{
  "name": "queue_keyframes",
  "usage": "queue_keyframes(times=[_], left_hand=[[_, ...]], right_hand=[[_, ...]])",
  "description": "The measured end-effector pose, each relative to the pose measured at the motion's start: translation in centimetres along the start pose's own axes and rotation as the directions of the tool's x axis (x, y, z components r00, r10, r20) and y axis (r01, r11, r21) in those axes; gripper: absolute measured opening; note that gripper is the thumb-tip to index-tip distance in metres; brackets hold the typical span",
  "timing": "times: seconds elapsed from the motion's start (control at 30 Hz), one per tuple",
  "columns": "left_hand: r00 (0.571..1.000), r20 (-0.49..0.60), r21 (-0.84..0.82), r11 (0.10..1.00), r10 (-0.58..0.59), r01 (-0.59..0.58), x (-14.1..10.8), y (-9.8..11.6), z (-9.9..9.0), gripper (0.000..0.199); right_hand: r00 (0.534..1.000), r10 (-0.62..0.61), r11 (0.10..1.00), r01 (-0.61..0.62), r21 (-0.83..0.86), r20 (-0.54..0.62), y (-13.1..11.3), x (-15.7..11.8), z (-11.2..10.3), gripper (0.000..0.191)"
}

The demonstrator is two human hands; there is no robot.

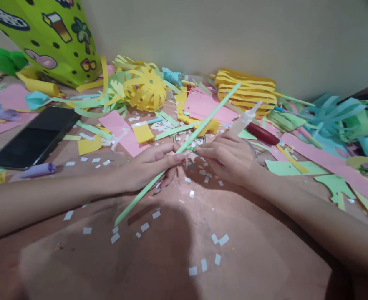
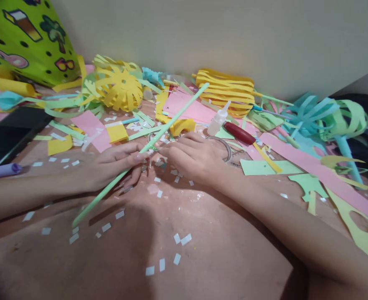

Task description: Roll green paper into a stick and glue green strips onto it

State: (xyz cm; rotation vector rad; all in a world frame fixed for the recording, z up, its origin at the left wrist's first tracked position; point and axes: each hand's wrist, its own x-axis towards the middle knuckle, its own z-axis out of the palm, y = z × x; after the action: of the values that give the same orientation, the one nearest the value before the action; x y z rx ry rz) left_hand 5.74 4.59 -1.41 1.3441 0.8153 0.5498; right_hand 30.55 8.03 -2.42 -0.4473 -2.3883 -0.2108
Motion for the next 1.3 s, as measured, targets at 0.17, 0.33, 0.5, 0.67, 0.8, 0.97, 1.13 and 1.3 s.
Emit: queue_keyframes(times=[0.17,0.33,0.5,0.67,0.8,0.97,1.13,1.3], left_hand=[[0.998,-0.006,0.024,0.998,-0.057,0.057,0.0,0.2,0.1,0.023],[0.997,-0.030,0.030,0.997,-0.069,0.070,-0.1,0.5,0.2,0.022],[0.999,-0.036,0.008,0.999,-0.038,0.039,-0.1,0.8,0.6,0.014],[0.998,-0.054,0.034,0.999,-0.022,0.023,0.0,1.2,0.8,0.013],[0.997,-0.075,0.079,0.997,0.003,0.003,0.1,1.1,0.7,0.014],[0.995,-0.093,0.149,0.989,0.030,-0.016,0.1,0.6,0.5,0.019],[0.993,-0.104,0.223,0.974,0.059,-0.035,0.1,0.4,0.3,0.020],[0.990,-0.119,0.286,0.958,0.076,-0.040,0.2,0.3,0.3,0.026]], right_hand=[[0.999,0.022,1.000,-0.021,0.013,-0.048,-0.3,0.2,0.1,0.015],[0.972,0.230,0.965,-0.220,0.145,-0.051,-1.0,0.3,0.0,0.008],[0.910,0.415,0.847,-0.381,0.370,-0.012,-1.7,0.6,0.1,0.002],[0.846,0.530,0.710,-0.479,0.517,0.057,-2.0,0.7,0.5,0.007],[0.860,0.508,0.733,-0.459,0.502,0.045,-1.9,0.6,0.5,0.005],[0.874,0.485,0.766,-0.439,0.470,0.027,-1.8,0.7,0.2,0.004],[0.873,0.486,0.742,-0.443,0.502,0.051,-1.8,0.9,0.0,0.005],[0.905,0.426,0.826,-0.397,0.401,0.019,-1.9,1.1,-0.4,0.007]])
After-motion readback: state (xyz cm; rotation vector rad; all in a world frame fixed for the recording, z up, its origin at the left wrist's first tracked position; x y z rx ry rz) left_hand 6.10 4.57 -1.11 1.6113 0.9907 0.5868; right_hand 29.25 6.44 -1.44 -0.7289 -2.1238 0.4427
